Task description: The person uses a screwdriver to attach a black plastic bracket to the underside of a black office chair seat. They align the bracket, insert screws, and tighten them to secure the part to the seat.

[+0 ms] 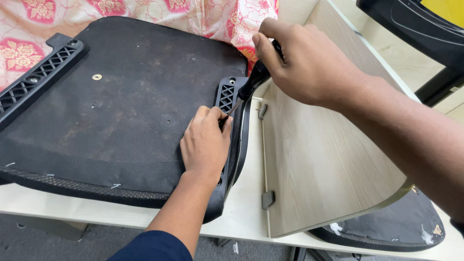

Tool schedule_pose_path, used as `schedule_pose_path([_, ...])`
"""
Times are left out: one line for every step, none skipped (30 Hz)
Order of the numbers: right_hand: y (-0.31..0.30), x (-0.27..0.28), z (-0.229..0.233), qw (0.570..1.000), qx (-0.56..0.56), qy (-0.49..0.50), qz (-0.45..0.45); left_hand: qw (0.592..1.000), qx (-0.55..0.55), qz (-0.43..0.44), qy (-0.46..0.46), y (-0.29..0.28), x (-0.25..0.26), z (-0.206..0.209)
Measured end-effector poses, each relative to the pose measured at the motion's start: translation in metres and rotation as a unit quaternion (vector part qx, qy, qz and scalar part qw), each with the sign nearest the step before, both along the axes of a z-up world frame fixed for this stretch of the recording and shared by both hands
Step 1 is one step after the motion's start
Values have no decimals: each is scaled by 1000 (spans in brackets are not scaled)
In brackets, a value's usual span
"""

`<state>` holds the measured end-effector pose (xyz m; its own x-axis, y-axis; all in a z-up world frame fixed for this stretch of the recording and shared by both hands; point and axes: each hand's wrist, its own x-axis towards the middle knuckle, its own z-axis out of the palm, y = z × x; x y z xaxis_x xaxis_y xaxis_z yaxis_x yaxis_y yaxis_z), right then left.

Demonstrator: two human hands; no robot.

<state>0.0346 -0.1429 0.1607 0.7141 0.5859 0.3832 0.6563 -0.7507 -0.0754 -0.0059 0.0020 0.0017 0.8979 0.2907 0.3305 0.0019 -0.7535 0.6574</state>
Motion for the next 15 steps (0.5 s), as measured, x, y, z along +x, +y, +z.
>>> schedule_pose_path([-3,2,1,999,11,2,35,1000,0,2,-8,0,-1,-1])
schedule_pose_path([-6,4,0,997,21,3,70,1000,-4,3,-2,-1,-2,-2])
schedule_pose_path([-9,6,0,998,20,22,58,1000,-5,4,3,-1,-3,-2])
schedule_pose_path([-11,8,1,998,19,40,45,1000,-7,5,8,-1,-3,-2])
schedule_pose_path([-12,10,2,998,17,57,35,1000,-4,6,4,0,-3,-2])
schedule_pose_path([-13,11,1,998,16,46,44,1000,-2,6,0,0,-4,-1])
schedule_pose_path([-13,12,0,998,14,35,52,1000,0,7,-3,0,-4,-1])
schedule_pose_path([-13,13,0,998,12,25,61,1000,2,7,2,-1,-4,-1])
schedule_pose_path([-13,14,1,999,2,32,35,1000,5,7,6,0,-4,0])
schedule_pose_path([-12,16,1,999,-9,40,10,1000,9,7,11,-1,-4,1])
schedule_pose_path([-13,18,1,999,-19,49,-15,1000,11,10,11,-2,-4,1])
schedule_pose_path([-15,18,0,999,-11,44,8,1000,12,13,10,-3,-3,2])
schedule_pose_path([-15,17,0,999,-6,37,30,1000,11,16,8,-3,-4,2])
schedule_pose_path([-15,16,0,998,0,30,53,1000,2,16,12,-3,-5,2])
schedule_pose_path([-15,15,0,997,-3,24,78,1000,-7,16,16,-2,-5,3])
